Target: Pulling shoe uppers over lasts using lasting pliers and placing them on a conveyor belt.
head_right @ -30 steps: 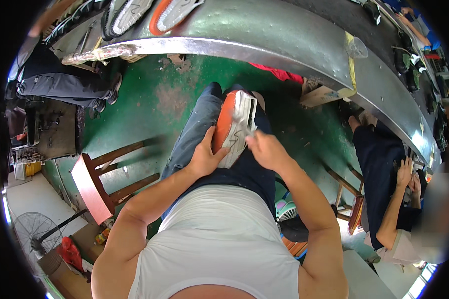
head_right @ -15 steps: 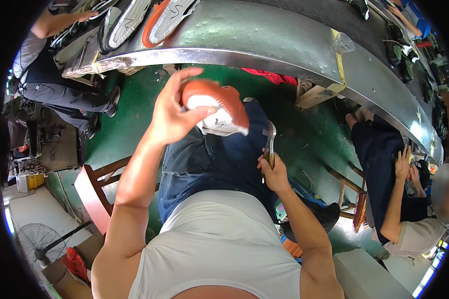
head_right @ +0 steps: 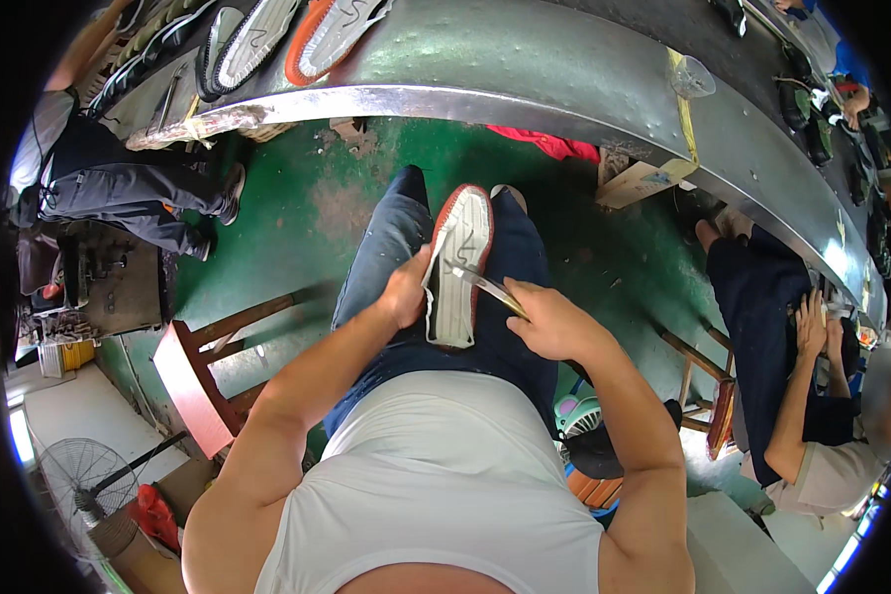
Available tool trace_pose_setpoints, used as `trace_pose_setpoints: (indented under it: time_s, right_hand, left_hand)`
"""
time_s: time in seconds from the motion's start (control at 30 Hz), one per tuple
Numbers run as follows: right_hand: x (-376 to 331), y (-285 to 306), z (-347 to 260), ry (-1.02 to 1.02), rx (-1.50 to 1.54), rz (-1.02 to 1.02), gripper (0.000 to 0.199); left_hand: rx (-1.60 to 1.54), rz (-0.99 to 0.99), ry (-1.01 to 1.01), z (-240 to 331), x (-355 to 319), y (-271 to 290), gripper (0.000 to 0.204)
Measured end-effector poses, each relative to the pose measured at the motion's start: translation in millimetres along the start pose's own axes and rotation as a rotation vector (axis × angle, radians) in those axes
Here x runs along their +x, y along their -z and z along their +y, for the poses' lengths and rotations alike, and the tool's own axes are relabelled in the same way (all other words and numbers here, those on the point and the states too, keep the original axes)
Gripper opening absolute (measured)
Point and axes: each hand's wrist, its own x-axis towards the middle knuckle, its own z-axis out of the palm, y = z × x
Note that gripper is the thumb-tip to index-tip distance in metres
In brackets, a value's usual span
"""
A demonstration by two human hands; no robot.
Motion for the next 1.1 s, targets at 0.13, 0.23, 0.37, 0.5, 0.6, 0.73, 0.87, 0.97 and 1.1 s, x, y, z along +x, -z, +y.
trace_pose_setpoints:
  time_s: [0.13, 0.23, 0.37, 0.5, 0.6, 0.73, 0.87, 0.97, 1.1]
  right_hand:
    - [37, 26, -42, -0.23, -0.192, -0.33, 0.046]
    - [56, 37, -61, -0.268, -0.366, -0.469, 0.033]
    - [47, -10, -23, -0.202, -0.184, -0.195, 0.022]
    - [36, -80, -7, -0.387, 0.272, 0.186, 0.032]
    - [36, -78, 7, -0.455, 0.4, 0.074, 0.032]
    - [36, -47, 21, -0.494, 0.808, -0.187, 0.03]
    - [36, -28, 46, -0.512, 1.178, -0.384, 0.036]
    - [19, -10, 55, -0.533, 1.221, -0.431, 0.039]
    - [20, -1, 38, -0.493, 0.963, -0.248, 0.04]
  left_hand:
    - [0.234, -0.187, -0.322, -11, -21, -8, 0.057]
    - [0.453, -0.097, -0.373, -15, -26, -7, 0.062]
    - [0.166, -0.091, -0.335, -15, -19, -8, 0.067]
    - [0.094, 0.011, -0.28, -7, -9, -16, 0.071]
    - [0.132, 0.074, -0.281, -5, -1, -19, 0.068]
    - [0.614, 0.187, -0.578, -12, 9, -10, 0.062]
    - [1.066, 0.149, -0.704, 8, -5, -18, 0.054]
    - [1.076, 0.19, -0.65, 13, -4, -12, 0.049]
    - [1.269, 0.149, -0.541, 28, -10, -19, 0.047]
